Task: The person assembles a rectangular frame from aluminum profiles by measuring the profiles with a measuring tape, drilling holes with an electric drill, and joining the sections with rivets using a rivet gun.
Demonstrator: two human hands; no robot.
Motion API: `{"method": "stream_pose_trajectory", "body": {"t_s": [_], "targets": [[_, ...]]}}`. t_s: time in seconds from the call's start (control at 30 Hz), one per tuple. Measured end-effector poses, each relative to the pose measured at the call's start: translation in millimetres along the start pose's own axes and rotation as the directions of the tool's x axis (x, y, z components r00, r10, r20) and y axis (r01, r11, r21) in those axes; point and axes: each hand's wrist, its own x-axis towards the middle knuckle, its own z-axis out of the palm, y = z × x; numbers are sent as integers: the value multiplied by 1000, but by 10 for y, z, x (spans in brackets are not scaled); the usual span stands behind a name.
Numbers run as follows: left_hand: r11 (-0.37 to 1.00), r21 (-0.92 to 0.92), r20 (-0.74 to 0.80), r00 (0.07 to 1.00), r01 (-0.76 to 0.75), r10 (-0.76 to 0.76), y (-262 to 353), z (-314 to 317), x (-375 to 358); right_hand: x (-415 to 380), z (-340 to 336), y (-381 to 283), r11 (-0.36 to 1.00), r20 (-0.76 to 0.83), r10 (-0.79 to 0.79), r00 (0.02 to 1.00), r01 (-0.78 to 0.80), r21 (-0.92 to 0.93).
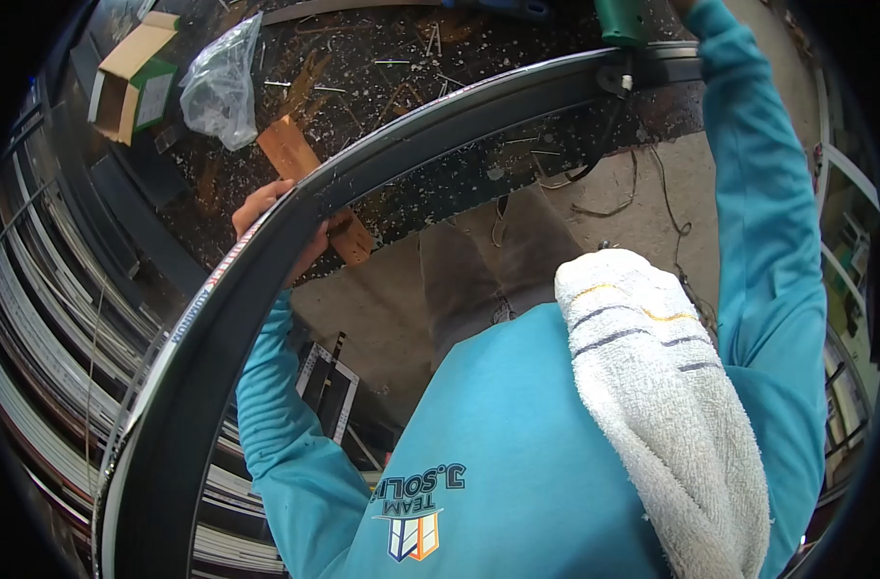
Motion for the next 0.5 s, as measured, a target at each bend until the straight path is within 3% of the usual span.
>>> {"method": "stream_pose_trajectory", "body": {"t_s": [0.07, 0.1, 0.13, 0.17, 0.2, 0.23, 0.33, 0.4, 0.43, 0.47, 0.5], "targets": [[999, -17, 1, 999, -39, 39, -26, -11, 21, -488, 85, -363, 972, -227, -227, 947, 233, -1], [1000, 3, -2, 1000, -29, 29, -26, -16, 16, -543, 143, -176, 864, -206, -499, 842, 500, -51], [1000, 22, -4, 1000, -20, 20, -22, -18, 11, -720, 226, -330, 868, -91, -497, 863, 495, -42], [999, 40, -2, 1000, -10, 10, -5, -18, 0, -702, 302, -287, 808, 116, -569, 814, 579, -107], [985, 163, 21, 998, -62, 59, 59, -28, 54, -677, 413, -245, 584, 90, -749, 656, 719, -377], [981, 183, 32, 998, -58, 53, 55, -37, 47, -638, 502, -240, 290, 127, -881, 455, 733, -616], [961, 265, 65, 996, -82, 67, 30, -66, 30, -578, 662, -326, 333, 394, -575, 717, 645, -687], [965, 252, 89, 995, -76, 55, -10, -63, -11, -632, 794, -457, 423, 426, -376, 823, 562, -711], [966, 246, 98, 994, -79, 56, -12, -71, 6, -640, 822, -512, 457, 432, -273, 859, 511, -728], [912, 374, 182, 977, -170, 108, 8, -128, 35, -612, 830, -497, 441, 461, -322, 827, 562, -699], [938, 309, 163, 980, -158, 111, -6, -131, 21, -639, 830, -531, 422, 489, -370, 790, 612, -669]]}}
